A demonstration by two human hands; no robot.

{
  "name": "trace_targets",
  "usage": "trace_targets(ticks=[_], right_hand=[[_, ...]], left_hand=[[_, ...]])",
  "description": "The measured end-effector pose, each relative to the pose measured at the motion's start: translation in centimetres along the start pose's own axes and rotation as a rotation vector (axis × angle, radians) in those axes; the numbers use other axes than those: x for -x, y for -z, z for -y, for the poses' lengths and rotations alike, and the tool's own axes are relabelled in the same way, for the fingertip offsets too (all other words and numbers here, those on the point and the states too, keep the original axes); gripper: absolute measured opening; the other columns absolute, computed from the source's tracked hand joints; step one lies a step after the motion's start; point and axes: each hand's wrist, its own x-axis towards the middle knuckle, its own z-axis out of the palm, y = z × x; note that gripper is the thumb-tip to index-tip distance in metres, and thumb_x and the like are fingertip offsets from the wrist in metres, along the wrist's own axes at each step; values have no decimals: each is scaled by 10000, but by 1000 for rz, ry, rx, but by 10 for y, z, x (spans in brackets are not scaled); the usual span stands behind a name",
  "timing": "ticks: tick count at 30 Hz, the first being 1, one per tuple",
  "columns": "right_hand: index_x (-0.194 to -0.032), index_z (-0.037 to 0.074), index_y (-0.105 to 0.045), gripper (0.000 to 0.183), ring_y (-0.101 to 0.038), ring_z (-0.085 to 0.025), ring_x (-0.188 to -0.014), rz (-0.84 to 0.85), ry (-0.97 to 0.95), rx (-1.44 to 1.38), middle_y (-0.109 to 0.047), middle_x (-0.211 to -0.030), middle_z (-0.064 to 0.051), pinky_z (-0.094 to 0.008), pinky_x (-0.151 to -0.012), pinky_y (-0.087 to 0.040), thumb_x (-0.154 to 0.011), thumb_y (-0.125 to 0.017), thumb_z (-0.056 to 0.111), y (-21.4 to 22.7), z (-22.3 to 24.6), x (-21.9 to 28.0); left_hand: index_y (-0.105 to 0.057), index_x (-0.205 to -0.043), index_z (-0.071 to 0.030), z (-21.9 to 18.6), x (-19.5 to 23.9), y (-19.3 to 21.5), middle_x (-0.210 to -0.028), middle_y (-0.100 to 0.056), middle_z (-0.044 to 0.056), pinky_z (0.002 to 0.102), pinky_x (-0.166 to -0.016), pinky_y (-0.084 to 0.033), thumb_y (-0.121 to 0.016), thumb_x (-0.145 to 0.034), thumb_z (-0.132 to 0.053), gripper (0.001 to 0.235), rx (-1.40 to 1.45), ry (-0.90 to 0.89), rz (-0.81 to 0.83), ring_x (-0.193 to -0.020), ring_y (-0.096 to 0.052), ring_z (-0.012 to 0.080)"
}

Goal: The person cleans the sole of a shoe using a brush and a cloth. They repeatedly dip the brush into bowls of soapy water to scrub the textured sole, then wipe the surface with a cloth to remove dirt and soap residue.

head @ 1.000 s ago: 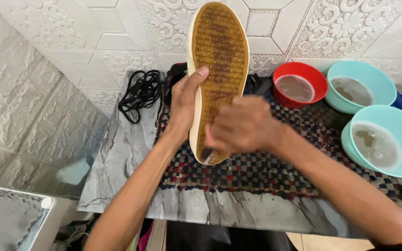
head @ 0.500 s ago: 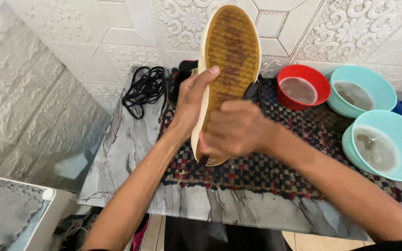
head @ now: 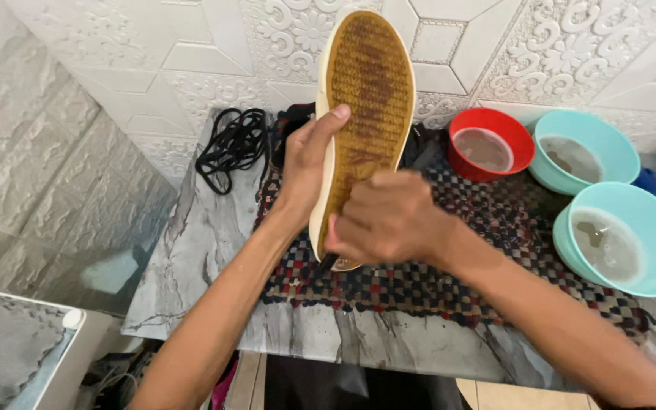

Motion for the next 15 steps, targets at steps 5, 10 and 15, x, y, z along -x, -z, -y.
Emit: trace_targets(ticks=[5, 10, 15], right_hand=[[-577, 157, -580, 494, -490, -182, -517, 45, 32, 143, -507, -538, -7, -304, -541, -404, -1046, -674, 281, 20, -43, 4], [-595, 136, -529, 489, -442, -157, -534, -33, -2, 124, -458, -550, 0, -293, -575, -414, -1068, -578, 249, 9, 6, -23], [-620, 186, -660, 496, -509, -151, -484, 346, -343, 399, -594, -494, -8, -273, -647, -456, -1109, -671, 272, 65, -53, -7]], left_hand=[[-785, -975, -119, 1, -3, -5, -802, -737, 57, 313, -816, -600, -818, -898, -480, 371, -64, -74, 44, -755, -722, 132], [-798, -1113, -81, 7, -9, 8, -1024, -797, 137, 455, -1073, -555, -768, -965, -498, 443, -98, -51, 49, -1031, -727, 191], [-702, -859, -178, -21, 8, -5, -633, -472, -67, 327, -811, -558, -733, -953, -566, 401, -134, -179, 35, -648, -533, 53]])
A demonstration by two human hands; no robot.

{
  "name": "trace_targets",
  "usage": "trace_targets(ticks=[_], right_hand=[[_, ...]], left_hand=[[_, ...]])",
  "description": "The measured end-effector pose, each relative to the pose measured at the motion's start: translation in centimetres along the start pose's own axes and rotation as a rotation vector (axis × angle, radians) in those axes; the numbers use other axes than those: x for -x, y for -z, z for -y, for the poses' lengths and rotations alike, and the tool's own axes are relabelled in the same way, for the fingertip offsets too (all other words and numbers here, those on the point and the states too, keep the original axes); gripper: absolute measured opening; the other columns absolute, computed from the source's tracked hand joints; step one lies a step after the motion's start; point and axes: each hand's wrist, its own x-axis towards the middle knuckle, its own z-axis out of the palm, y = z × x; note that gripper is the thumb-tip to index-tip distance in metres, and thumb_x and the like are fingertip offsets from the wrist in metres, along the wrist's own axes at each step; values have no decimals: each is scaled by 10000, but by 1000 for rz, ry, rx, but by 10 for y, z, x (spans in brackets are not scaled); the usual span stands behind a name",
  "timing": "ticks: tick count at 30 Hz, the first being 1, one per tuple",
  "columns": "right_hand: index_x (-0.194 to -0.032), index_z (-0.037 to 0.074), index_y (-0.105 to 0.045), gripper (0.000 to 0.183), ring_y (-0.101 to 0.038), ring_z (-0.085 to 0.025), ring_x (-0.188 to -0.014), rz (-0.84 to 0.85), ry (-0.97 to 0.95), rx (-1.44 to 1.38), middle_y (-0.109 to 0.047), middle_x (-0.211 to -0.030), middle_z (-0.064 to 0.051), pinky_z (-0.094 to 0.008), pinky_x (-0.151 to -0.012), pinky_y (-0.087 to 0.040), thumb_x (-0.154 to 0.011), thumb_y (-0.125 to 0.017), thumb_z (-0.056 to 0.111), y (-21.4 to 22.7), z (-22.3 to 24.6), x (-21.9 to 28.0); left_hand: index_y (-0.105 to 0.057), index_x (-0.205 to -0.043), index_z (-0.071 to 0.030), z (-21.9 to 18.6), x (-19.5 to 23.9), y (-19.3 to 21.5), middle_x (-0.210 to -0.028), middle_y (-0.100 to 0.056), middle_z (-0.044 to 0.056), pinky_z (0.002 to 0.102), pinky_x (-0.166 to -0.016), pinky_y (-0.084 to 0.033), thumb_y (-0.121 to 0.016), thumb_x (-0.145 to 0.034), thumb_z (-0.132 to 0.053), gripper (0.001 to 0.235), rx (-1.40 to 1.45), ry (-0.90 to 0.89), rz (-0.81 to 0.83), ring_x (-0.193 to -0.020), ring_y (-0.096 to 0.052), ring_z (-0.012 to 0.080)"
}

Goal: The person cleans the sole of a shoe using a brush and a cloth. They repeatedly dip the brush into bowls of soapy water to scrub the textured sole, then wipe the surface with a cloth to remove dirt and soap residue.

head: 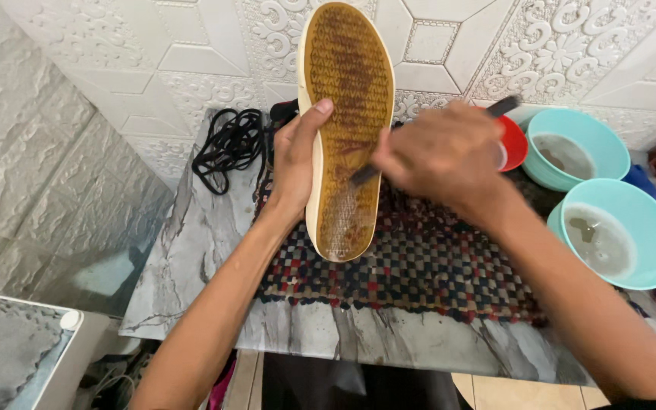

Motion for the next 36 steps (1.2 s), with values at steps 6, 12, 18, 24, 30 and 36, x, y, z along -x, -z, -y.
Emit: trace_targets(ticks=[6, 12, 18, 24, 30, 36], right_hand=[[-1200, 114, -662, 468, -495, -172, -549, 373, -553, 178, -623, -691, 1, -390, -633, -387, -1229, -430, 520, 38, -79, 44], [-1421, 125, -608, 436, -718, -487, -1140, 873, -861, 228, -781, -1209, -266, -633, -768, -570, -1002, -543, 225, 38, -180, 121], [-1277, 436, -791, 277, -785, -255, -1086, 1170, -823, 280, -840, -1181, 46, -445, -749, -618, -1077, -602, 471, 47, -179, 139], [-1291, 365, -803, 306, -707, -287, -1214, 951, -789, 315, -713, -1329, -16, -536, -782, -621, -1076, -609, 465, 48, -197, 177], [-1284, 323, -876, 243, -750, -172, -940, 507, -538, 414, -753, -1110, 45, -365, -706, -560, -1115, -711, 378, 57, -205, 195], [-1392, 235, -677, 369, -674, -342, -1160, 902, -629, -63, -656, -1276, -44, -584, -766, -569, -1048, -554, 285, 36, -119, 111]], left_hand=[[-752, -1023, -21, 22, -22, 13, -963, -795, 115, 300, -691, -585, -738, -902, -376, 376, 228, 171, -36, -803, -732, 183], [-737, -1145, -5, 17, -22, 14, -1054, -794, 129, 315, -750, -611, -747, -901, -347, 421, 264, 148, -33, -880, -749, 207], [-744, -1024, -28, 24, -25, 14, -958, -802, 129, 324, -695, -608, -757, -906, -330, 324, 269, 138, -107, -789, -755, 215], [-738, -1027, -11, 31, -27, 14, -985, -796, 124, 323, -714, -605, -704, -948, -328, 328, 283, 105, -96, -809, -746, 204], [-732, -1036, -24, 29, -27, 11, -997, -790, 117, 325, -736, -600, -710, -929, -345, 338, 295, 128, -84, -834, -744, 205], [-731, -1046, -23, 30, -23, 8, -993, -785, 107, 316, -733, -594, -703, -922, -352, 353, 270, 144, -58, -827, -736, 198]])
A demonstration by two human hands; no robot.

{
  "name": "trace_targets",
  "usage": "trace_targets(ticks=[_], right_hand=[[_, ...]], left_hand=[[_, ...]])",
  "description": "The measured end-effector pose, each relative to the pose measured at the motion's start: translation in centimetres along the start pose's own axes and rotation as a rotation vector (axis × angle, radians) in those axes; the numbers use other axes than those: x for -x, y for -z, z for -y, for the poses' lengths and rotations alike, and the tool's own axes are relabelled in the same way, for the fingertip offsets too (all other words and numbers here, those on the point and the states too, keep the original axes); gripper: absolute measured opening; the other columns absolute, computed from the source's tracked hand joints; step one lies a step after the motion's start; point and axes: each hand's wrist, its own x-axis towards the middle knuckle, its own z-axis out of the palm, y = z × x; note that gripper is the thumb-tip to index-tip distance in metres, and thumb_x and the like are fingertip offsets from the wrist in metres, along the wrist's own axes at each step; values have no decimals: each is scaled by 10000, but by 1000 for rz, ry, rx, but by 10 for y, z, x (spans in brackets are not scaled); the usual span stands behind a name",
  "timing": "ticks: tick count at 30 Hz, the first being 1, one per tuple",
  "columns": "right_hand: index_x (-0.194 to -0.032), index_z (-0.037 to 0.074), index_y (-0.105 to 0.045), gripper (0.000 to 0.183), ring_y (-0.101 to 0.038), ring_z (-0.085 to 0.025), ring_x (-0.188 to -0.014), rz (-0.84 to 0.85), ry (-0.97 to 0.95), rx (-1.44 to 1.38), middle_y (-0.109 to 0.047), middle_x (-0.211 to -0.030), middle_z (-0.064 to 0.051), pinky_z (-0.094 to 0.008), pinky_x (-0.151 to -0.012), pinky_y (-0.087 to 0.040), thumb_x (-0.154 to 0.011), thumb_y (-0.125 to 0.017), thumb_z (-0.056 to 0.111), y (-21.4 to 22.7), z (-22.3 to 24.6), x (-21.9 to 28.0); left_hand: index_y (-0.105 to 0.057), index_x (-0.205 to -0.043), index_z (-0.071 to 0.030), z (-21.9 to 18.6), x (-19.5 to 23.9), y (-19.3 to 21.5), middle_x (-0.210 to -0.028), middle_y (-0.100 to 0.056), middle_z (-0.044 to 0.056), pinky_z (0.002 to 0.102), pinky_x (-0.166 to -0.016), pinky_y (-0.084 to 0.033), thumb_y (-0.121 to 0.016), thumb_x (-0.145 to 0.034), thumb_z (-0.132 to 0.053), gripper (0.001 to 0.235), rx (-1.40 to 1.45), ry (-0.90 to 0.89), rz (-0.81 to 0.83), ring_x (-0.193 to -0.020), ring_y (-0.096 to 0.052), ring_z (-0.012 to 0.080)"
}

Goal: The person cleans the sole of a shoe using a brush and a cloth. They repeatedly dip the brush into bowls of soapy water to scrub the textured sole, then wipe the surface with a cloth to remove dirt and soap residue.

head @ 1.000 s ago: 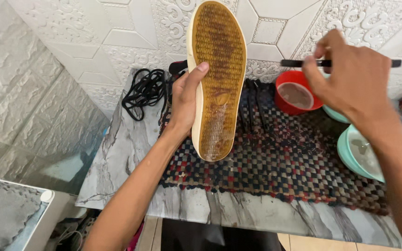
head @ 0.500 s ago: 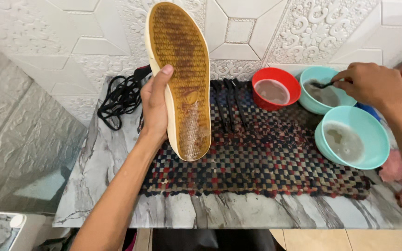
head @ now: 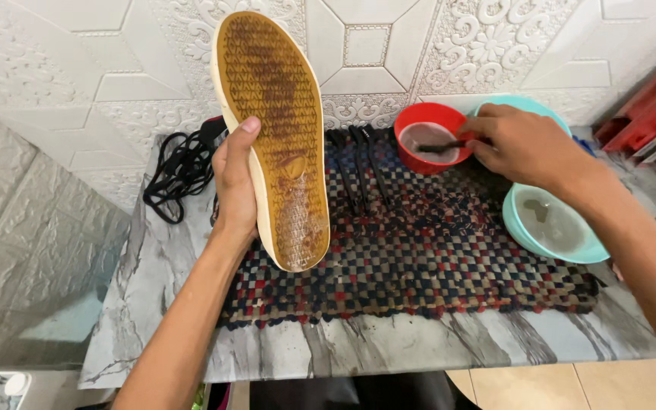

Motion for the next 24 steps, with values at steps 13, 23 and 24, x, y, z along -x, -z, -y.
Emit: trace_targets(ticks=[13, 23, 24], right_hand=[[-1238, 51, -855, 208, -628, -255, -842, -549, -10, -226, -611, -994, -147, -372, -849, -490, -1049, -772, 77, -40, -111, 75], [-1226, 106, -864, 299, -669, -243, -768, -272, -258, -131, -700, -980, -121, -343, -791, -561, -975, -703, 116, -191, -218, 150], [-1259, 99, -859, 339, -644, -221, -691, -235, -259, -7, -776, -844, -119, -323, -715, -508, -998, -643, 116, -198, -226, 148]], left_hand=[[-716, -1137, 3, -16, -3, -1, -1036, -785, 146, 347, -751, -596, -663, -903, -384, 456, 26, 22, -132, -874, -745, 241], [-715, -1089, -19, -11, 0, 2, -1010, -776, 129, 340, -750, -586, -682, -918, -373, 394, 99, -6, -29, -857, -737, 232], [-718, -1071, -25, -10, 0, 3, -1013, -774, 122, 342, -763, -591, -687, -939, -354, 356, 119, -32, 16, -867, -739, 228]])
